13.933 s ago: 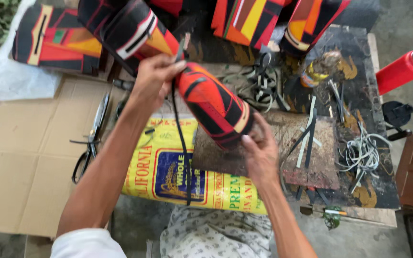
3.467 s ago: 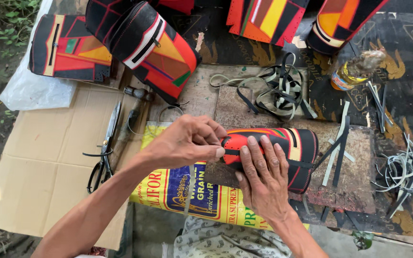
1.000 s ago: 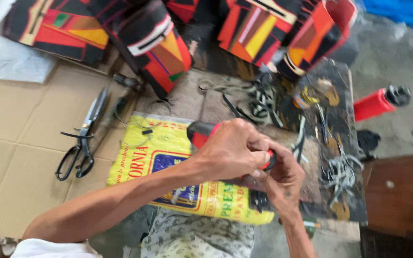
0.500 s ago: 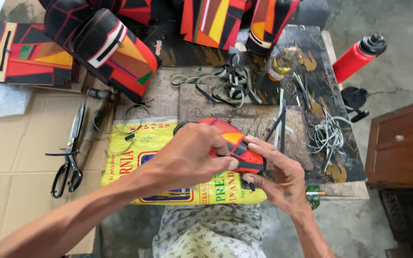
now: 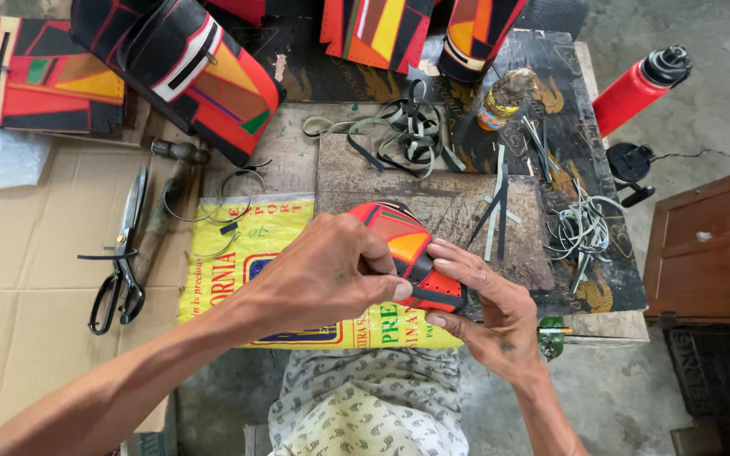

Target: The person assembles a colorful patchwork leather bag at a workbench. They turn and press the bag, fold its top edge, align a black strap around it, and press the strap and seams into place by hand, working the bag over repeatedly.

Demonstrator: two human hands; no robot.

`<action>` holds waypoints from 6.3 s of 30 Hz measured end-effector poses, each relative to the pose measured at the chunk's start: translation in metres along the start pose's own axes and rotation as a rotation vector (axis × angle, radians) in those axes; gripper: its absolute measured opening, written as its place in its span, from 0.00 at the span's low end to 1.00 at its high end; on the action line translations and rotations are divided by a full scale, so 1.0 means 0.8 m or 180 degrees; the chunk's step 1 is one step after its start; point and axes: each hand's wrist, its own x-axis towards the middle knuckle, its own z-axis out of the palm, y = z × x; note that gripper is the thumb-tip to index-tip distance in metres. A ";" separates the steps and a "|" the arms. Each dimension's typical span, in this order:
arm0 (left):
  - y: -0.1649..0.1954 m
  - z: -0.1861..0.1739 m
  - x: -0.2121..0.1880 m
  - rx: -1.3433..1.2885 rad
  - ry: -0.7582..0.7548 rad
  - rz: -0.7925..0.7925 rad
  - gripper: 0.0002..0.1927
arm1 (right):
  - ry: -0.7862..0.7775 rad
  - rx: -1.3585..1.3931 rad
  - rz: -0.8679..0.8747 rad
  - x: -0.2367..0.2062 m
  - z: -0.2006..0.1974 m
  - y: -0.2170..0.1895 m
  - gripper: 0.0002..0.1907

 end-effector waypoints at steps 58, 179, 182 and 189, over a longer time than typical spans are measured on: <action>-0.066 0.000 -0.052 0.0384 0.0946 0.0312 0.11 | -0.0718 -0.3246 -0.1436 0.011 0.019 -0.038 0.21; -0.159 -0.031 -0.013 -0.2175 -0.0032 0.0333 0.11 | -0.1162 -0.3807 -0.1169 0.066 0.076 -0.045 0.33; -0.173 -0.027 -0.012 -0.2511 -0.0157 0.0685 0.10 | -0.1134 -0.3755 -0.1208 0.070 0.077 -0.045 0.32; -0.193 -0.014 -0.008 -0.3302 -0.0333 0.0430 0.11 | -0.1106 -0.3800 -0.1130 0.070 0.074 -0.041 0.31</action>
